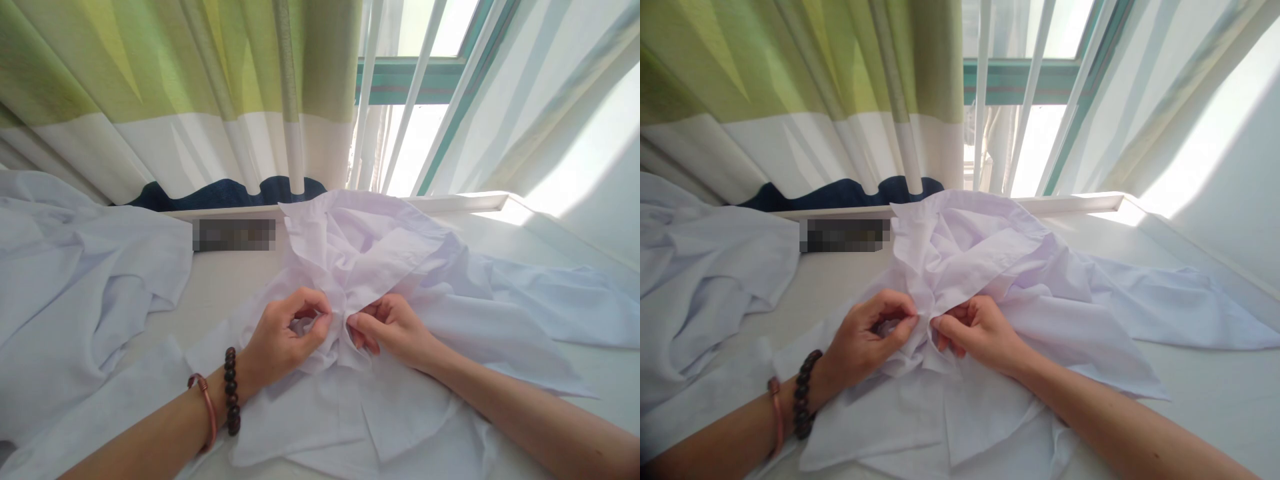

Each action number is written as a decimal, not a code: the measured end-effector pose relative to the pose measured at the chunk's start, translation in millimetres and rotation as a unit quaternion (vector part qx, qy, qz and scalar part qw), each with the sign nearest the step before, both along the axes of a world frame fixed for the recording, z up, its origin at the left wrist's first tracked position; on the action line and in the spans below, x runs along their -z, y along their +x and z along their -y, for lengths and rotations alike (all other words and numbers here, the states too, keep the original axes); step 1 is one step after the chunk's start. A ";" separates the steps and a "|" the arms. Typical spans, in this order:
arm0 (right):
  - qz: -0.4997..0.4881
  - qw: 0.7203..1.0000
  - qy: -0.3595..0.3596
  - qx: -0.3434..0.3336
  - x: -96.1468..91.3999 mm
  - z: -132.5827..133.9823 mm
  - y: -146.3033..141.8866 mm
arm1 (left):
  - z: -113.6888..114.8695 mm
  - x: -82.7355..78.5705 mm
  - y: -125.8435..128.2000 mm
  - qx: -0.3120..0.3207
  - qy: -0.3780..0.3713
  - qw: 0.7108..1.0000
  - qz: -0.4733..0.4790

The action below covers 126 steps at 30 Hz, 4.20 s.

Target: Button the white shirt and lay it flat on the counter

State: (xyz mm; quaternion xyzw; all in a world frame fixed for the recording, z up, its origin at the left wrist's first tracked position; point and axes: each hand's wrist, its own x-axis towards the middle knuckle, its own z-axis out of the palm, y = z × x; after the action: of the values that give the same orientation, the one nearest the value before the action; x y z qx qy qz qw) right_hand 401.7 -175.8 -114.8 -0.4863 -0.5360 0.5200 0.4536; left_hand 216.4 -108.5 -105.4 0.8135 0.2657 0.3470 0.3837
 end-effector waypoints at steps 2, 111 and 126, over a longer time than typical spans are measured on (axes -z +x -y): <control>-0.003 1.000 0.000 -0.002 -0.1 0.1 -0.2 | -0.2 0.8 -0.5 0.003 0.011 1.000 0.004; 0.224 0.962 0.125 0.097 7.0 6.2 -7.6 | 2.1 -3.0 1.2 0.003 0.298 0.954 -0.023; 0.294 0.935 0.189 0.057 11.1 8.6 -7.0 | 2.2 -1.8 0.4 -0.006 0.261 0.965 -0.033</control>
State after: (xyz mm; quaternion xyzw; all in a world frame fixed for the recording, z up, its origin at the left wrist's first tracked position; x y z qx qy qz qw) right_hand 394.7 -184.5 -125.9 -0.5530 -0.7050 0.2158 0.3880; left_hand 216.7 -110.7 -103.6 0.8947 0.1836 0.3797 0.1471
